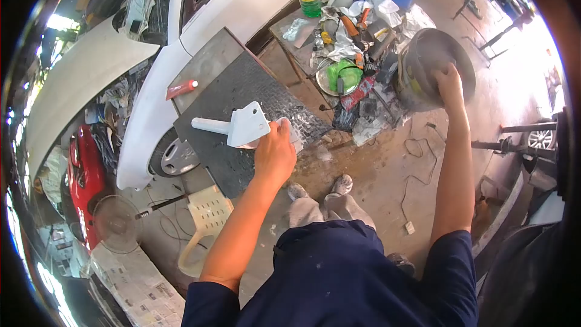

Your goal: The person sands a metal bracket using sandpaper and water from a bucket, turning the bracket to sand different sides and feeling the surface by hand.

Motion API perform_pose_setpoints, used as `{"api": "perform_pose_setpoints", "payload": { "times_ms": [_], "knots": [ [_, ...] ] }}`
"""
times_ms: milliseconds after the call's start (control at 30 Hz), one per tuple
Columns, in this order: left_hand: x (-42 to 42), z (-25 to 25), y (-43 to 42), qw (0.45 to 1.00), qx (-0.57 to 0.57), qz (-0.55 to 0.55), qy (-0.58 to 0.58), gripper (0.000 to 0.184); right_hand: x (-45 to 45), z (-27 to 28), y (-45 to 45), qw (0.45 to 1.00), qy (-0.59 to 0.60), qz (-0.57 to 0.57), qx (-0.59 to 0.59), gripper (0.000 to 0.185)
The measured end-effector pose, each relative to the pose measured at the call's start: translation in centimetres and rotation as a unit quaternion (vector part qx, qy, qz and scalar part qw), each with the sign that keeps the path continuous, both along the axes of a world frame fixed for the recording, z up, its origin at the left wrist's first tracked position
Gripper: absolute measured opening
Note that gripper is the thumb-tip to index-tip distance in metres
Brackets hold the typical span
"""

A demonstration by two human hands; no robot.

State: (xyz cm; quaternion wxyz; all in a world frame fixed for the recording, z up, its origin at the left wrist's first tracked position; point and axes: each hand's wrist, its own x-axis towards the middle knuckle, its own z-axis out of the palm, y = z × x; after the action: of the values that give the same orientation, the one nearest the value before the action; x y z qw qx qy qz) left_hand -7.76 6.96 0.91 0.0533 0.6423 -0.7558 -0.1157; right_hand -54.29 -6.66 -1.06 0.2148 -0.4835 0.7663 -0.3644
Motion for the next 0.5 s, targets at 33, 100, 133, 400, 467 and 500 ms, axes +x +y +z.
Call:
{"api": "perform_pose_setpoints", "payload": {
  "times_ms": [33, 100, 133, 400, 467, 500],
  "knots": [
    [-0.3, 0.3, -0.2, 1.0, 0.019, 0.009, -0.005, 0.052, -0.2, 0.0, -0.1, 1.0, -0.024, -0.011, 0.002, 0.04],
    [-0.5, 0.7, -0.1, 1.0, 0.024, -0.008, -0.015, 0.052, -0.7, -0.3, -0.4, 0.997, -0.073, -0.035, 0.006, 0.038],
    [-0.6, 1.0, -0.1, 0.999, 0.026, -0.016, -0.02, 0.052, -0.9, -0.5, -0.5, 0.997, -0.063, -0.035, -0.007, 0.035],
    [-1.0, 7.8, 3.4, 0.976, -0.217, -0.011, 0.035, 0.056, 0.3, 1.5, 0.9, 0.978, -0.189, -0.075, -0.043, 0.034],
    [0.2, 9.3, 3.0, 0.963, -0.265, 0.017, -0.039, 0.061, 0.8, 2.2, 0.9, 0.971, -0.217, -0.082, -0.058, 0.029],
    [0.6, 9.9, 1.7, 0.963, -0.251, 0.029, -0.089, 0.064, 1.0, 2.2, 0.9, 0.965, -0.23, -0.095, -0.08, 0.029]
  ]
}}
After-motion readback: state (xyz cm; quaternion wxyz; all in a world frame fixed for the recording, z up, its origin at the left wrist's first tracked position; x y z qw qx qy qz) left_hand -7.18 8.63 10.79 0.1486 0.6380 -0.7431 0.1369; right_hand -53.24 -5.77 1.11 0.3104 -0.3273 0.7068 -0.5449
